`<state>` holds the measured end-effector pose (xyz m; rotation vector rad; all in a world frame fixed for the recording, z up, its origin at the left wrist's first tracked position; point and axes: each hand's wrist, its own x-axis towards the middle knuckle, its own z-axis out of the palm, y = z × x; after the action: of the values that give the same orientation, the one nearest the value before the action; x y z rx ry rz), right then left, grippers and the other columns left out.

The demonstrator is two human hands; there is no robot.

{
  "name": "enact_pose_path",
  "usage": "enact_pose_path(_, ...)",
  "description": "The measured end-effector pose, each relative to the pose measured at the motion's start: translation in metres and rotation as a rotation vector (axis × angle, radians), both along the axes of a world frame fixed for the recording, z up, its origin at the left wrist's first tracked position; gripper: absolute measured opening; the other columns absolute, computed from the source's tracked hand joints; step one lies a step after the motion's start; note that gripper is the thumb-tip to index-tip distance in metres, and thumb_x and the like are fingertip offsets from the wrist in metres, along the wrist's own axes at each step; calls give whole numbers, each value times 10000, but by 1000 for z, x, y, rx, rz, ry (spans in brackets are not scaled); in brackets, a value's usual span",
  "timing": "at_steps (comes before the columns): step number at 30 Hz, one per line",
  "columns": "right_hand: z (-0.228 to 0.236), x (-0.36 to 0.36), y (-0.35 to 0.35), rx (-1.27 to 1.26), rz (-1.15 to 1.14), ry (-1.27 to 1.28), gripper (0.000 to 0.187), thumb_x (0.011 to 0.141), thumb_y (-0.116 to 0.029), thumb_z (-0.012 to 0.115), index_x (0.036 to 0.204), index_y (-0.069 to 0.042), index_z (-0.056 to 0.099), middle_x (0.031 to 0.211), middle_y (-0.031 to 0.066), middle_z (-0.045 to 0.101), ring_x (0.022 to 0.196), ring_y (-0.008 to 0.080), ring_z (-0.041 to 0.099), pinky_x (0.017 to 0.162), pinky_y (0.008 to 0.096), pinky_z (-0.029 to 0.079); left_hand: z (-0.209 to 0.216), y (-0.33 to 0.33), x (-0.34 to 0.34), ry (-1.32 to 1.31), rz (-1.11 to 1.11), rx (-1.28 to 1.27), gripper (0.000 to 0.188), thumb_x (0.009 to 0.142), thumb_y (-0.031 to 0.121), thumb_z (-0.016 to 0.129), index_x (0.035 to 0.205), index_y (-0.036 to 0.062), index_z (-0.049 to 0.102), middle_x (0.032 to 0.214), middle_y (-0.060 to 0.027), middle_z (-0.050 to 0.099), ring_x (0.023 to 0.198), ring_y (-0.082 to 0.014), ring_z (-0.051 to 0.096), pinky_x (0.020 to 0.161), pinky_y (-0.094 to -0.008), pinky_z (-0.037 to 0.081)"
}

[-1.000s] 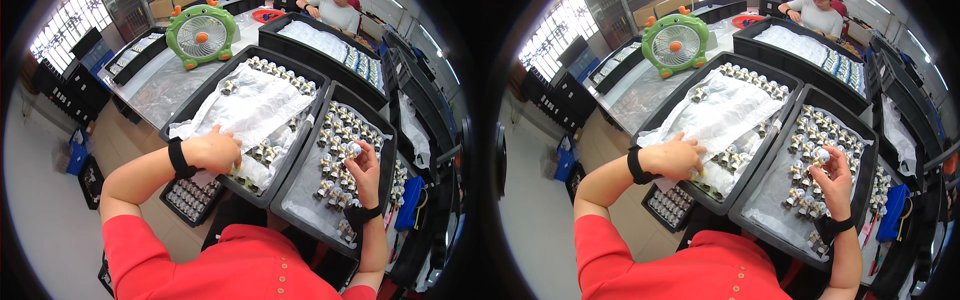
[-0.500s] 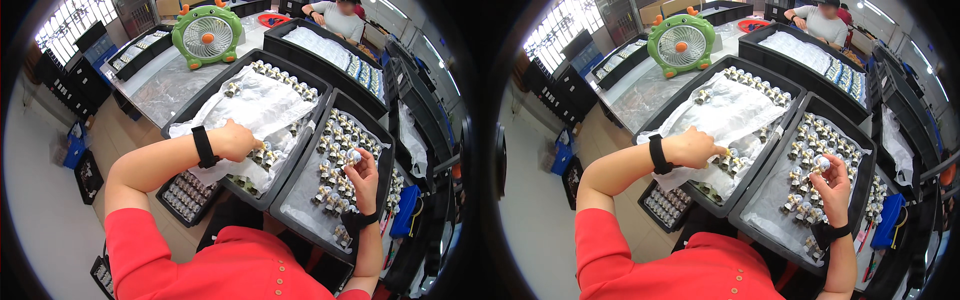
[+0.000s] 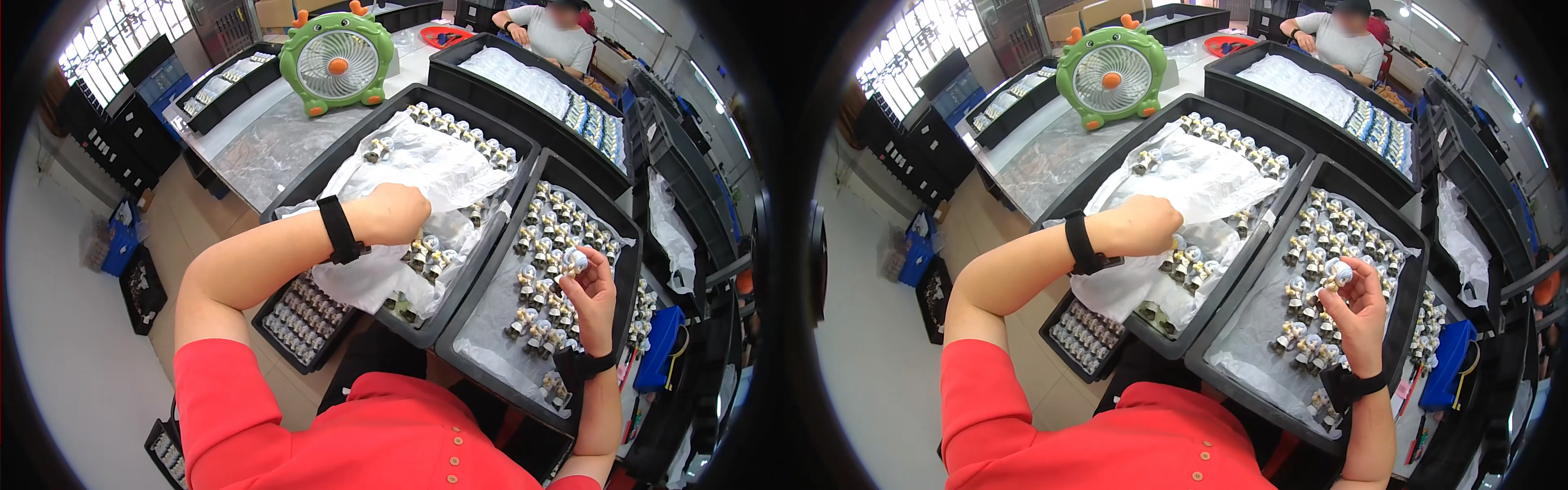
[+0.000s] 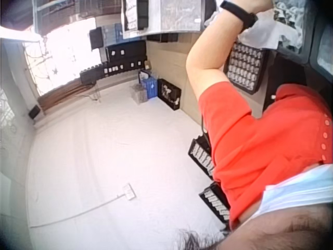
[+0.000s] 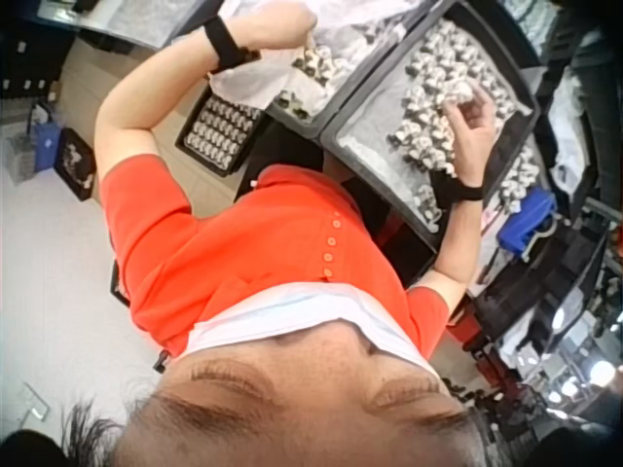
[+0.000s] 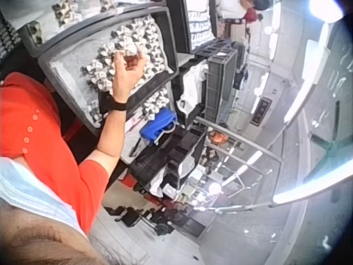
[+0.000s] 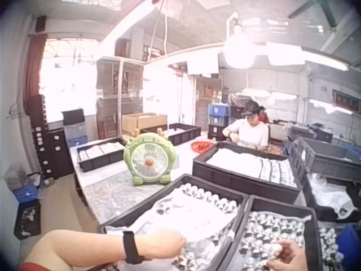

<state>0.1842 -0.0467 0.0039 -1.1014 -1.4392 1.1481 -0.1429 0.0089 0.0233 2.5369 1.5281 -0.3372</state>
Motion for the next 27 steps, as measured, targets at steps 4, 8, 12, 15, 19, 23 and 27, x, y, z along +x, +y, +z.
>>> enact_pose_path(4, 1, 0, 0, -5, -6, 18, 439, 800, 0, 641, 1205, -51, 478, 1047, 27, 560, 917, 90, 540, 791, 226, 466, 0, 11, -4, -129, 72, 120, 216, 754, 89, 530, 906, 12, 662, 831, -211, 648, 830, -369, 629, 766, -432, 499)
enact_pose_path(8, 1, 0, 0, -4, -9, 18, 439, 801, 3, 640, 1205, -51, 478, 1050, 28, 561, 914, 90, 541, 791, 228, 469, 5, 12, -8, -322, 101, 241, 297, 769, 86, 501, 1024, 19, 637, 837, -213, 645, 849, -368, 616, 786, -443, 481)
enact_pose_path(12, 2, 0, 0, -3, -5, 7, 439, 800, 2, 642, 1204, -49, 478, 1053, 30, 563, 913, 90, 542, 800, 232, 469, 9, 14, -8, -379, 170, 320, 382, 774, 89, 492, 1142, 43, 583, 854, -207, 644, 862, -365, 605, 781, -457, 467)
enact_pose_path(15, 1, 1, 0, -3, -1, 1, 439, 800, 2, 643, 1204, -47, 479, 1052, 31, 565, 912, 90, 543, 805, 236, 469, 12, 13, -9, -407, 195, 336, 401, 779, 94, 484, 1169, 60, 568, 869, -199, 644, 873, -365, 595, 774, -464, 462)
enact_pose_path(19, 0, 1, 0, -2, -5, -1, 443, 798, 2, 647, 1206, -44, 480, 1048, 31, 566, 907, 89, 545, 807, 237, 469, 14, 11, -13, -440, 193, 371, 394, 783, 98, 471, 1161, 65, 577, 889, -184, 645, 894, -364, 581, 771, -464, 461)
enact_pose_path(23, 1, 0, 0, -5, -5, -2, 450, 794, 3, 652, 1208, -42, 481, 1042, 32, 570, 902, 90, 548, 807, 236, 469, 13, 12, -17, -466, 203, 364, 391, 780, 96, 464, 1150, 63, 587, 885, -189, 643, 901, -364, 580, 781, -461, 461)
enact_pose_path(27, 1, 0, 0, -3, -13, 6, 451, 792, 6, 654, 1206, -42, 482, 1036, 32, 573, 902, 91, 551, 807, 235, 469, 15, 11, -19, -490, 211, 369, 383, 778, 96, 465, 1135, 55, 596, 871, -200, 640, 884, -373, 587, 782, -453, 468)
